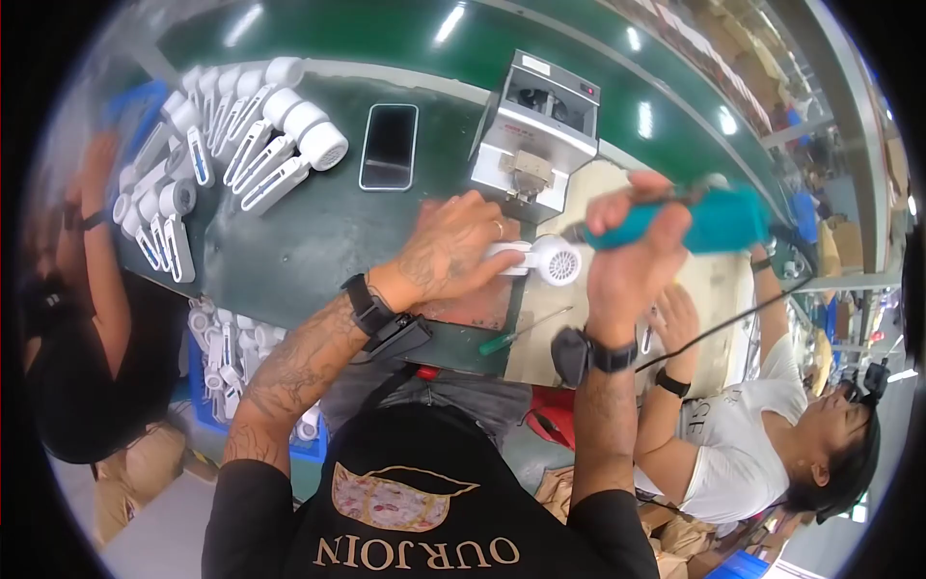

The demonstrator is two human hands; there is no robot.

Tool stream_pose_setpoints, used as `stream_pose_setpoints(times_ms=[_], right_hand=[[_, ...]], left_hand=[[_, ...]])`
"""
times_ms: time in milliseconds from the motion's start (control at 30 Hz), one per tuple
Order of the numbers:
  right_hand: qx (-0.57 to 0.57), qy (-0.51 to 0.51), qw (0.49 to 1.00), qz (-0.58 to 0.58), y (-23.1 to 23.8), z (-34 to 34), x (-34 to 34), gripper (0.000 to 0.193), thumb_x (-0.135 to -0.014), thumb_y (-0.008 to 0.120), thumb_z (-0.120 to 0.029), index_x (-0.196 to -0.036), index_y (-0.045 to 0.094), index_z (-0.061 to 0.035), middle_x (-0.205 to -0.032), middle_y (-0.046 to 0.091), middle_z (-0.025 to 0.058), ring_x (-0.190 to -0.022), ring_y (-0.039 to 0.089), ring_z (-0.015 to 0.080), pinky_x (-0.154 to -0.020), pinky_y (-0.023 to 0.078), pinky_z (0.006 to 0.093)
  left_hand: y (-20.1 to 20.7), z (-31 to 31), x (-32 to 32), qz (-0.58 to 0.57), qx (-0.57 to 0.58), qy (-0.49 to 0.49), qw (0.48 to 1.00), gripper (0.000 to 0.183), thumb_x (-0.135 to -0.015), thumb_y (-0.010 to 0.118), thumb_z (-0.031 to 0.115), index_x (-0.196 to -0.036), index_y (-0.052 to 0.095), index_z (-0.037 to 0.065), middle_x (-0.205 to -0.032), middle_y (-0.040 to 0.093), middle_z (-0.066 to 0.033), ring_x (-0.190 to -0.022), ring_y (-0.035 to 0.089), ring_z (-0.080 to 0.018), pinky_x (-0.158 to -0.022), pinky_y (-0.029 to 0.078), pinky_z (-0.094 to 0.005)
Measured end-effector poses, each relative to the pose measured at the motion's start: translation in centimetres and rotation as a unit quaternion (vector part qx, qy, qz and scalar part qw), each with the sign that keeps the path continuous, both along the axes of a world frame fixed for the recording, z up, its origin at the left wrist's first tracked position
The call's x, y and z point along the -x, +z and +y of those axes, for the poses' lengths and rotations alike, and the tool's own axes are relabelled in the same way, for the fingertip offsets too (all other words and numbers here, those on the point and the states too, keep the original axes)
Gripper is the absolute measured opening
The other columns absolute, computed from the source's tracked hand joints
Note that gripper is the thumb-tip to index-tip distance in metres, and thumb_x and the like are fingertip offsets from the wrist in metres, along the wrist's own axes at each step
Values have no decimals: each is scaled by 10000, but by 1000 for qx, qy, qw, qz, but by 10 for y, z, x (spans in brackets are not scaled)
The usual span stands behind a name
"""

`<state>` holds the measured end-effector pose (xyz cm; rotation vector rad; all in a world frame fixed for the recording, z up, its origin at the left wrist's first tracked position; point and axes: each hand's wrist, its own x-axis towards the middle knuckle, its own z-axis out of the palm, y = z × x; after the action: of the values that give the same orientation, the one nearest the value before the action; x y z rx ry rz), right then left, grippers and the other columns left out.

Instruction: The person picks up a fan, uses a power screwdriver on it, and sets it aside. They then pick up another fan, use a screwdriver to pry open the handle, snap a cover onto it, and use the power screwdriver on it before setting it aside.

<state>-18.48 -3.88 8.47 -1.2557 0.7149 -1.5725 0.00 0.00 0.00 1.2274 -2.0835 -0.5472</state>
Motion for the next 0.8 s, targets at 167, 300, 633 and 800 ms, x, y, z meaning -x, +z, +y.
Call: stream_pose_setpoints(times_ms=[167,300,633,800], right_hand=[[36,-58,995,69,-3,-42,-53,520,-1014,589,-475,-1052,594,44,-698,552,66,-601,562,185,-568,465,317],[40,-31,997,58,-16,-49,-65,409,-1018,611,-385,-990,580,21,-697,565,66,-598,576,179,-565,467,304],[2,6,995,103,-16,-22,-50,406,-1016,610,-380,-1013,579,25,-697,571,75,-593,567,177,-556,457,301],[-22,-11,995,92,-13,0,-31,537,-984,640,-466,-1071,584,60,-710,559,73,-607,563,186,-561,460,312]], left_hand=[[6,3,-10,-5,109,14,994,358,-871,725,335,-1112,691,72,-995,603,-54,-959,547,-270,-861,448,-415],[0,11,-13,13,91,26,995,416,-871,723,359,-1164,672,67,-1067,622,-72,-1026,553,-277,-923,443,-419],[-5,10,-12,24,46,23,998,429,-894,700,374,-1206,668,82,-1096,625,-81,-1066,554,-280,-951,444,-421],[2,11,-12,-3,36,26,999,435,-906,686,380,-1224,664,84,-1099,626,-77,-1064,558,-276,-962,432,-419]])
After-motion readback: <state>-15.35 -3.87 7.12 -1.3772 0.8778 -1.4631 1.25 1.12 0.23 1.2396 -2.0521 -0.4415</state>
